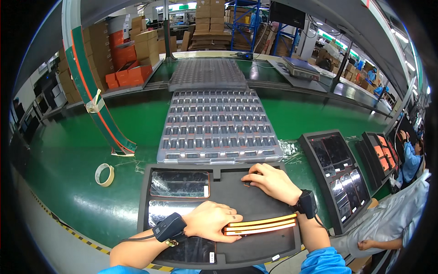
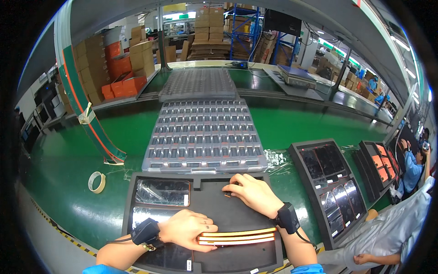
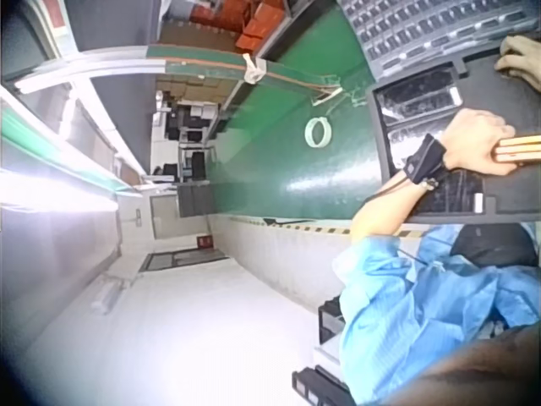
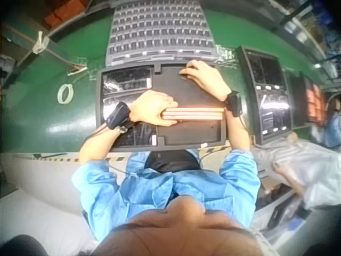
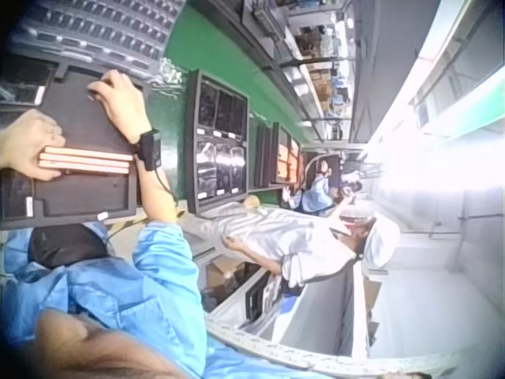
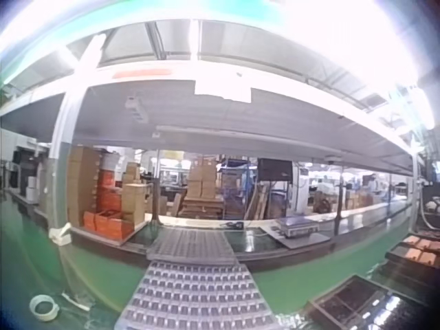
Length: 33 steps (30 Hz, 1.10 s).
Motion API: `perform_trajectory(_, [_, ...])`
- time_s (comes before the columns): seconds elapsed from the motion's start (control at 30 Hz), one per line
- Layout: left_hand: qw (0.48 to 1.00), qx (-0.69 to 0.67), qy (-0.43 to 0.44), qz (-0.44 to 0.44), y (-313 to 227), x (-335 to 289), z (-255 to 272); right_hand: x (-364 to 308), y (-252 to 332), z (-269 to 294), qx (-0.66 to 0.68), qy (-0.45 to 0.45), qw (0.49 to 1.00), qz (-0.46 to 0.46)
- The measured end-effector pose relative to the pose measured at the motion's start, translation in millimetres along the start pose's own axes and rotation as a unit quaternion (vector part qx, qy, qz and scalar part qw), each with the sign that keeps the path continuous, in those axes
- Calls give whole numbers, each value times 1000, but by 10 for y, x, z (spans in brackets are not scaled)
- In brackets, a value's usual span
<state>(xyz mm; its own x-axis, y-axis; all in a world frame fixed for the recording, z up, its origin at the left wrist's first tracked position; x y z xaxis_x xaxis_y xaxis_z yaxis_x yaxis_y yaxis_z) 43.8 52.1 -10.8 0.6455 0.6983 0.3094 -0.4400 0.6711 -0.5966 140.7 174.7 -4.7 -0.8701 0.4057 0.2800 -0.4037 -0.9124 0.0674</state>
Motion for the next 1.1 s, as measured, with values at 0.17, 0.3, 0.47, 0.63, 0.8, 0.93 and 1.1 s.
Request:
perform_trajectory(0.17, [1000,2,-8,-10,-26,13,-8,-46,111,118,-50,-5,999,10])
perform_trajectory(0.3, [1000,4,2,-6,-5,-2,-28,-117,73,160,-54,7,998,33])
perform_trajectory(0.47, [1000,-5,4,-1,6,-7,-43,-257,-61,221,107,61,990,-64])
perform_trajectory(0.63, [1000,-14,-8,-6,23,-17,-47,-357,452,962,217,-94,971,25])
perform_trajectory(0.8, [1000,-25,-4,-1,62,-23,-46,-420,978,789,277,-61,959,24])
perform_trajectory(0.93, [999,-29,7,11,111,-34,-81,-387,1181,656,206,-81,973,69])
perform_trajectory(1.1, [999,-37,6,18,90,-32,-74,-448,1143,575,208,-113,970,61])
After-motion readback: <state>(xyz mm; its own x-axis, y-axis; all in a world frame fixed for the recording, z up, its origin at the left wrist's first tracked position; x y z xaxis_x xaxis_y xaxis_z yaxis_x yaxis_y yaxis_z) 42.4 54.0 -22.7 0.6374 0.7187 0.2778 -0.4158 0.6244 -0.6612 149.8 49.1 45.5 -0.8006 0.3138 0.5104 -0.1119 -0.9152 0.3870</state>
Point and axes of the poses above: each hand's wrist, its own x-axis towards the middle knuckle, its own z-axis out of the back of the hand, y = z × x, the point moved 8 cm from there along x, towards the middle knuckle, and after that the axes turned 11 degrees about -x, right-handed, at the moved point
